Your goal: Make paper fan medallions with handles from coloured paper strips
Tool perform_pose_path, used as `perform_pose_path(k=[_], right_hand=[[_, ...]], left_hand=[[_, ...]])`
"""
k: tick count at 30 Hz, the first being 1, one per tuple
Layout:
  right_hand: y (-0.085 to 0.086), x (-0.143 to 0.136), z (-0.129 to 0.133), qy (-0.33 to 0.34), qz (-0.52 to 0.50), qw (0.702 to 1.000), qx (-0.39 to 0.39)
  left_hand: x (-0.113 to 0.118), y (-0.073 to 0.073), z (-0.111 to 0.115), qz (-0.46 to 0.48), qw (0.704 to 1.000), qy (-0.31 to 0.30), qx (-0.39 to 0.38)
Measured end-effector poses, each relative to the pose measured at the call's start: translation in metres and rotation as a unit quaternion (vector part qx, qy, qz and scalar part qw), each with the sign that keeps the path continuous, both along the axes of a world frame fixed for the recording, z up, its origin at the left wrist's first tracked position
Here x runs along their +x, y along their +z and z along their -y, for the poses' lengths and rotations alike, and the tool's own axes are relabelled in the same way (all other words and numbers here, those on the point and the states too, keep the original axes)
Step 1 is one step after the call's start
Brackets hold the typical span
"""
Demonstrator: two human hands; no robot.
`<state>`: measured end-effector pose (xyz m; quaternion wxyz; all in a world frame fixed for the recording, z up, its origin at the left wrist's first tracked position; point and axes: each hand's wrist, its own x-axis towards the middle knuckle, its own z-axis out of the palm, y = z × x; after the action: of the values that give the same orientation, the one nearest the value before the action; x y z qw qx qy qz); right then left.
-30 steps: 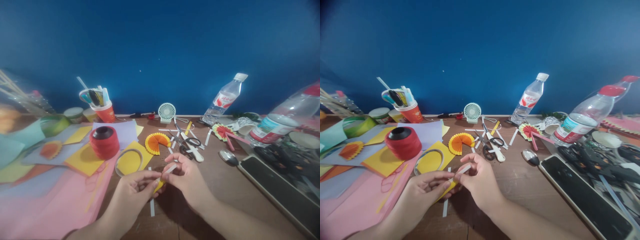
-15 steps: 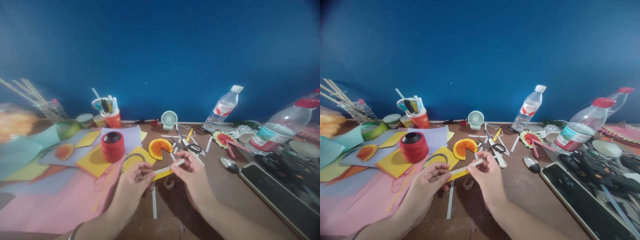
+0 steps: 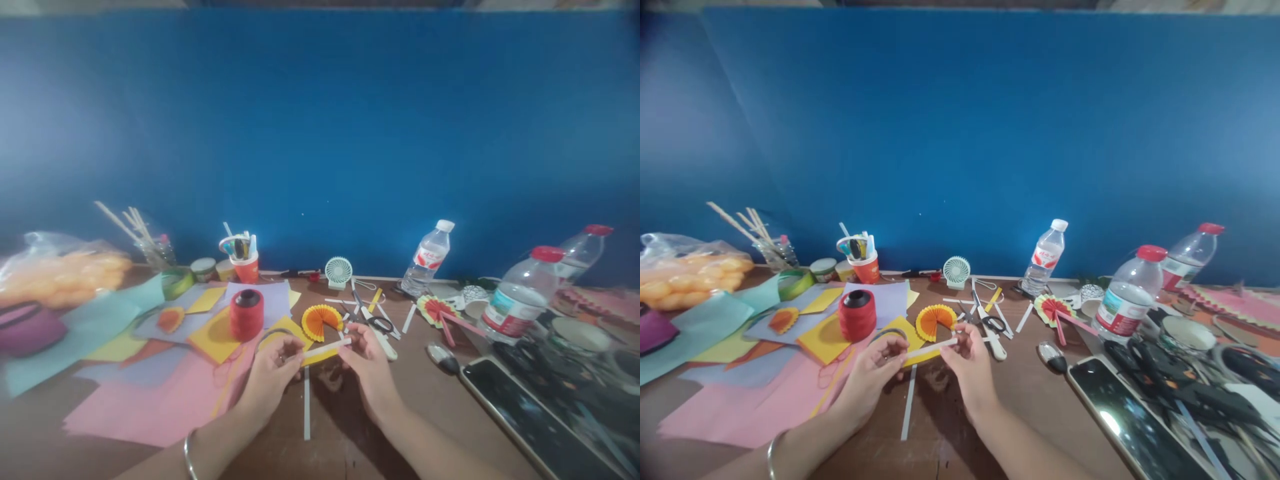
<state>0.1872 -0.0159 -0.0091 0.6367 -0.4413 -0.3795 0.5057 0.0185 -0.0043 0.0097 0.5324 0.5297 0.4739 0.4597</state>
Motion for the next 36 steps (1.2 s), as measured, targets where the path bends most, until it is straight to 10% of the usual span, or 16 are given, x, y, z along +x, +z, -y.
perform_pose_path(k=[24, 36], right_hand=[[-0.011, -0.008, -0.001, -0.022, 0.078, 0.99, 0.111], [0.005, -0.002, 0.01, 0.09, 0.104, 0.976, 0.168]], left_hand=[[0.001, -0.024, -0.007, -0.124, 0.988, 0.015, 0.092], [-0.004, 0.021, 0.01, -0.1, 0.982, -0.157, -0.028]])
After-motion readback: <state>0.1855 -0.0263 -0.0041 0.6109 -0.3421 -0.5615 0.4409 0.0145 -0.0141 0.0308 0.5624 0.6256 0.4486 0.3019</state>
